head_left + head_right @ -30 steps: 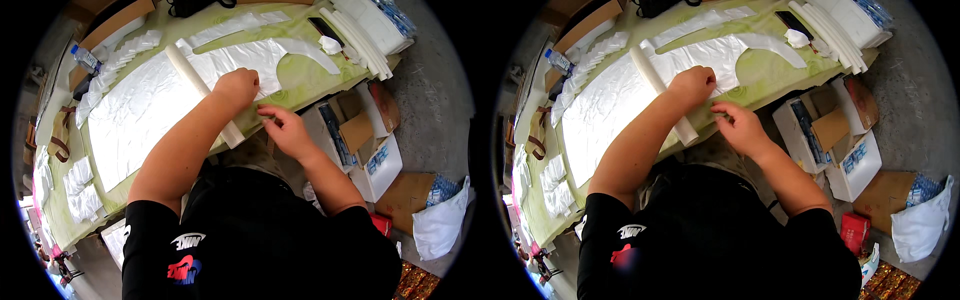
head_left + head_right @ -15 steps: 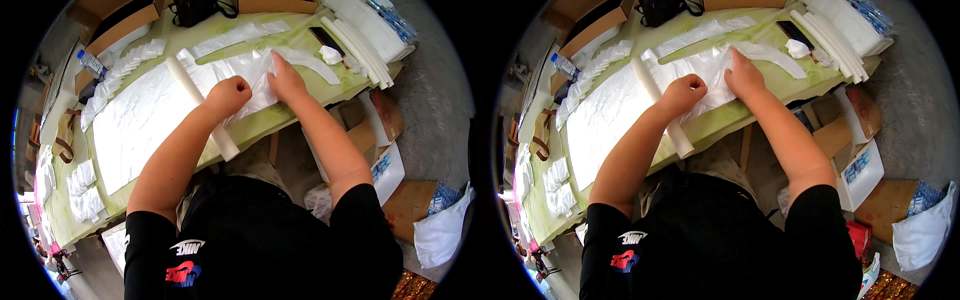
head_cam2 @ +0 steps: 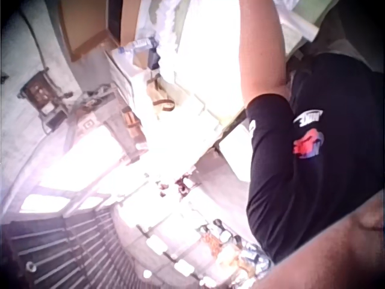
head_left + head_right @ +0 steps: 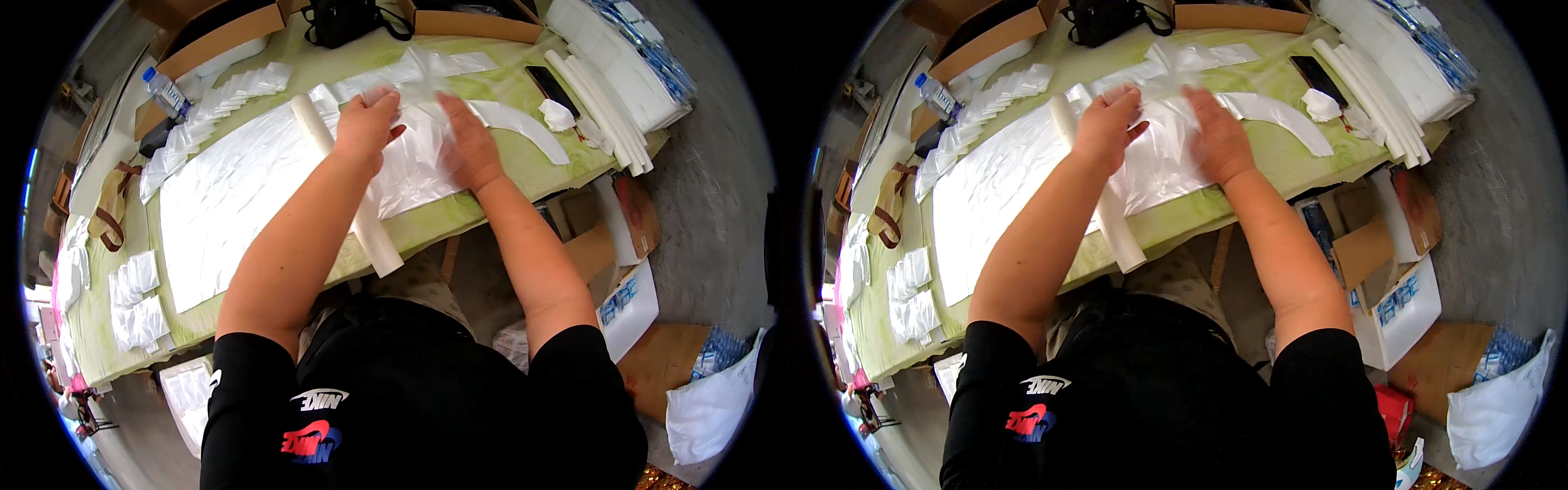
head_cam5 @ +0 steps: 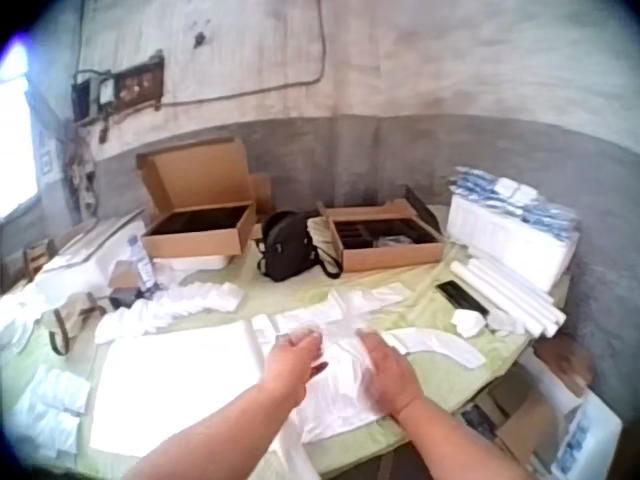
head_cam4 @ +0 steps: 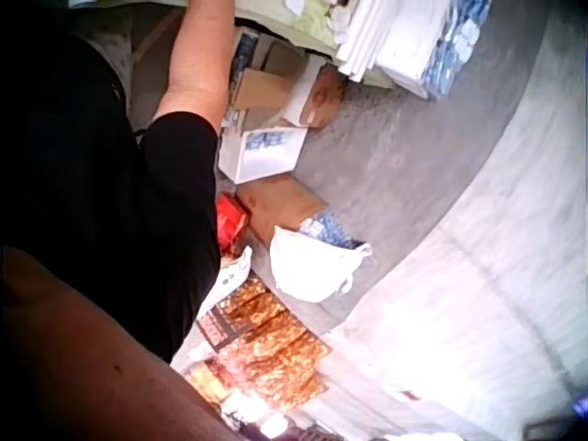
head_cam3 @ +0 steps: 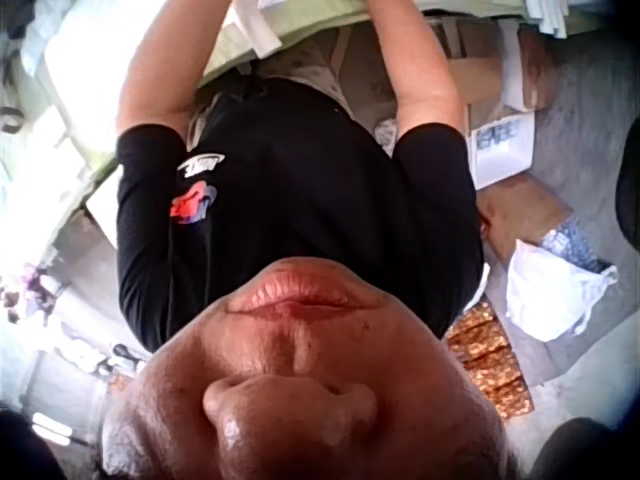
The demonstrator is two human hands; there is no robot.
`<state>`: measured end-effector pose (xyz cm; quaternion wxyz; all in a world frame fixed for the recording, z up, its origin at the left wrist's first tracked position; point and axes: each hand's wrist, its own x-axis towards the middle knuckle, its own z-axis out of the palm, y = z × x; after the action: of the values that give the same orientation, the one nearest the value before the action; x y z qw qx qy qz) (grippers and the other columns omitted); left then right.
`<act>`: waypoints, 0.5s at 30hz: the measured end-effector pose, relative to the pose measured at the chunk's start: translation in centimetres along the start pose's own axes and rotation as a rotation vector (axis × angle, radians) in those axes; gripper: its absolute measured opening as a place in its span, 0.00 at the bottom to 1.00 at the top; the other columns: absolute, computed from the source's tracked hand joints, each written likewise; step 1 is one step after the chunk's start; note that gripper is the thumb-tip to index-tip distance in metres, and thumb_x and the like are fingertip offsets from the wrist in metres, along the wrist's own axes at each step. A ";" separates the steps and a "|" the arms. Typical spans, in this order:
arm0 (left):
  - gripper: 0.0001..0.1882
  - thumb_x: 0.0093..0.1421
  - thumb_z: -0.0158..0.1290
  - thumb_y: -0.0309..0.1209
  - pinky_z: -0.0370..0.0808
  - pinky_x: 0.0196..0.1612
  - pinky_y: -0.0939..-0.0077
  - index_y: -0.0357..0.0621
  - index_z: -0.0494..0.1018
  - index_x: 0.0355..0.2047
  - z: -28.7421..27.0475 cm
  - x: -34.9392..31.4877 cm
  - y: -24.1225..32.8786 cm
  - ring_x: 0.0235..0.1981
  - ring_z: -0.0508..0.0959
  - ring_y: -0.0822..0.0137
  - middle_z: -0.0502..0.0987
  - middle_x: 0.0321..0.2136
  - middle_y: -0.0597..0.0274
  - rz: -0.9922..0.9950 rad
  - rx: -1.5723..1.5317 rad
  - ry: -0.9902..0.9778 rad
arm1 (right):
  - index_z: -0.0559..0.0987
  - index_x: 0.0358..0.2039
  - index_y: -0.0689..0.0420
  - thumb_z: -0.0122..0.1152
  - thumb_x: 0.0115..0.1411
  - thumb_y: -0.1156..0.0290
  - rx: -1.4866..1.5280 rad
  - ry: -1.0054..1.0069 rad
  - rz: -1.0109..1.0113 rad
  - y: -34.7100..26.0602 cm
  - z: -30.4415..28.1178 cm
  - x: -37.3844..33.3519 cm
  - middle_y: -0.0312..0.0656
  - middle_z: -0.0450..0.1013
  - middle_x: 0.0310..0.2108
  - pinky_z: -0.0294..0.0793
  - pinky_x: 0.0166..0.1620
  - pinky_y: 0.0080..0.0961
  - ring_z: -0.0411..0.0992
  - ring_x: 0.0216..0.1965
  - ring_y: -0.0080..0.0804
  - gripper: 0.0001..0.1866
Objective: The person wraps small white rectangular items in clear plastic film on a green worktable. They unroll film, place an item, fold the film around it, and set the wrapped item aside, repeating the process.
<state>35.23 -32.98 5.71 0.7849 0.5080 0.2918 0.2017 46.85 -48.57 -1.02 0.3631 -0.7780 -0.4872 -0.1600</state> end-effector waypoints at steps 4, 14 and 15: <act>0.18 0.65 0.60 0.34 0.79 0.47 0.68 0.49 0.71 0.54 -4.9 -3.1 2.9 0.38 0.72 0.73 0.72 0.39 0.69 0.143 -0.011 -0.021 | 0.63 0.69 0.56 0.62 0.53 0.69 -0.170 0.166 0.394 2.3 0.6 0.0 0.55 0.66 0.65 0.66 0.64 0.43 0.66 0.60 0.58 0.41; 0.31 0.60 0.65 0.36 0.75 0.44 0.73 0.49 0.69 0.63 -31.0 -6.8 3.5 0.41 0.75 0.74 0.78 0.42 0.66 0.173 0.870 0.441 | 0.72 0.62 0.56 0.61 0.58 0.65 0.048 0.151 0.594 3.0 0.0 0.3 0.45 0.75 0.48 0.73 0.54 0.39 0.73 0.51 0.45 0.30; 0.31 0.57 0.66 0.31 0.75 0.50 0.70 0.47 0.71 0.61 -29.9 -6.7 3.2 0.45 0.77 0.65 0.79 0.45 0.59 0.255 1.018 0.576 | 0.75 0.58 0.55 0.61 0.58 0.65 0.019 0.200 0.578 3.5 0.1 -0.1 0.41 0.77 0.41 0.75 0.49 0.37 0.75 0.43 0.41 0.26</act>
<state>10.32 -15.43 0.96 0.3018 0.7763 0.4894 0.2586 49.83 -49.49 -2.55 0.4471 -0.8612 -0.2091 -0.1212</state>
